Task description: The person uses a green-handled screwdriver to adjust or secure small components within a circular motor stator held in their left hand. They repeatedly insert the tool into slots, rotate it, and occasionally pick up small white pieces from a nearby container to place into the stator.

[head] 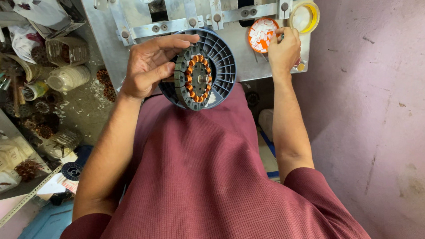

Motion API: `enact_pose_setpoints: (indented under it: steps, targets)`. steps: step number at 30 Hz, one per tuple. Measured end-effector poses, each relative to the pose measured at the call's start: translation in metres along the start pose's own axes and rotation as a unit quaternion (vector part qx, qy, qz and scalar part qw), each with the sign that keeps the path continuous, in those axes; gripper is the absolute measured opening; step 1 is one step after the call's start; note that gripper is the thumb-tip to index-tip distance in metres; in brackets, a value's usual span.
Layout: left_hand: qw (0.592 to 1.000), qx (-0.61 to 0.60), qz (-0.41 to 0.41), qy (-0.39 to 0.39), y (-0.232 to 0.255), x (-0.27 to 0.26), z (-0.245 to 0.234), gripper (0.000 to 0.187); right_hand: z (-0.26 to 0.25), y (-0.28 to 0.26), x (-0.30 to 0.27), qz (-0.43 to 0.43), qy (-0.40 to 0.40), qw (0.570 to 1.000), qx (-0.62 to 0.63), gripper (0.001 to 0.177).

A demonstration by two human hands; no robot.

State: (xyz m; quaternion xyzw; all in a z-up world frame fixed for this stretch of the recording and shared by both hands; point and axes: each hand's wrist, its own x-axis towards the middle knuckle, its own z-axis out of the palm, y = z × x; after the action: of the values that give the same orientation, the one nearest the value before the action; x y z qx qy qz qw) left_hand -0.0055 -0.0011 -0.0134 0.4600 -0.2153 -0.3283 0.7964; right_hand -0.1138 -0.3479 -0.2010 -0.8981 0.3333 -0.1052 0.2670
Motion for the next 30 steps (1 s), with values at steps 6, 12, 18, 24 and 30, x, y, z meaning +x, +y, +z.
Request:
enact_pose_setpoints:
  steps: [6,12,18,24,30]
  targets:
    - [1.0,-0.01,-0.004,0.003,-0.001,0.0,-0.001,0.043,0.001,0.001,-0.004,-0.031,0.031,0.999,-0.031,0.017]
    - [1.0,-0.022,-0.003,-0.012,-0.002,0.001,-0.002,0.046,0.0,-0.002,-0.005,-0.022,0.009,1.0,-0.015,0.013]
    - [1.0,-0.026,-0.012,-0.006,0.001,-0.001,-0.002,0.047,0.005,-0.007,-0.003,-0.022,-0.004,0.999,-0.025,0.013]
    - [1.0,0.007,0.004,-0.02,0.005,0.001,0.0,0.049,0.009,-0.009,-0.006,-0.06,-0.004,0.997,-0.056,0.011]
    - [1.0,0.004,-0.002,-0.007,0.004,-0.002,0.001,0.047,0.008,-0.009,-0.006,-0.083,-0.014,0.993,-0.083,0.014]
